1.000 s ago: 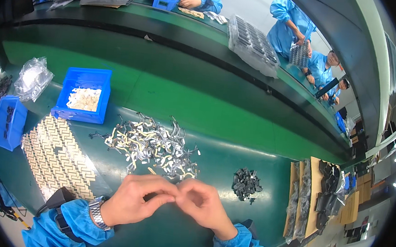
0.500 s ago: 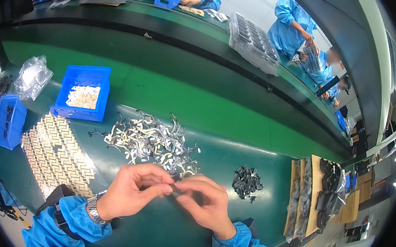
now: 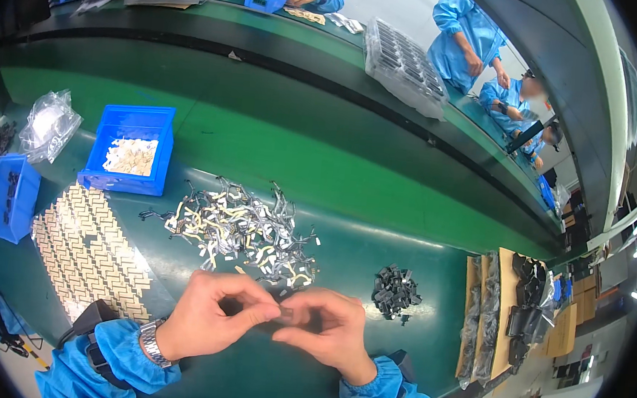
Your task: Sorting and assembling small metal components at a factory workbench in a manufacturing environment.
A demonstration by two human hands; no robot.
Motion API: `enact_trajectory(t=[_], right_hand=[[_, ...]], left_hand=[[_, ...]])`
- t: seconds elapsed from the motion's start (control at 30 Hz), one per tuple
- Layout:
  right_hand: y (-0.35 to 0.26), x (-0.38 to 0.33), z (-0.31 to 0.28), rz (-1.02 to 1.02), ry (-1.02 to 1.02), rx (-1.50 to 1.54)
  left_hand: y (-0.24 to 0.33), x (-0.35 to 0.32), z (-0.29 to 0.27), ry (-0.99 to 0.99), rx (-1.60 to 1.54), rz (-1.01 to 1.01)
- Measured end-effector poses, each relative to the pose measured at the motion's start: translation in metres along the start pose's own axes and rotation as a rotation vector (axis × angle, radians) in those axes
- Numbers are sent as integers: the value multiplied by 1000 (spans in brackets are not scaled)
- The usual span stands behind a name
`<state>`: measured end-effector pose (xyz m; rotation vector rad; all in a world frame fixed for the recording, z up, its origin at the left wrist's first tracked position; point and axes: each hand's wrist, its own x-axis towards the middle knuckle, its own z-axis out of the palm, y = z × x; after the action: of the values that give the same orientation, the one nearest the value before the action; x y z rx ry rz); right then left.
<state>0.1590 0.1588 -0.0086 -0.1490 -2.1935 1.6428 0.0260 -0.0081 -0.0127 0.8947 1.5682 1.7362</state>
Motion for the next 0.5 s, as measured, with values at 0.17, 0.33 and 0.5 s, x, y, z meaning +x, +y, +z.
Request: enact_trajectory(t=[0.17, 0.33, 0.5], right_hand=[[-4, 0, 0, 35, -3, 61], [2, -3, 0, 110, 34, 121], [5, -7, 1, 118, 62, 168]], left_hand=[[-3, 2, -2, -2, 2, -35], [3, 5, -3, -58, 43, -117], [16, 3, 0, -36, 219, 23]])
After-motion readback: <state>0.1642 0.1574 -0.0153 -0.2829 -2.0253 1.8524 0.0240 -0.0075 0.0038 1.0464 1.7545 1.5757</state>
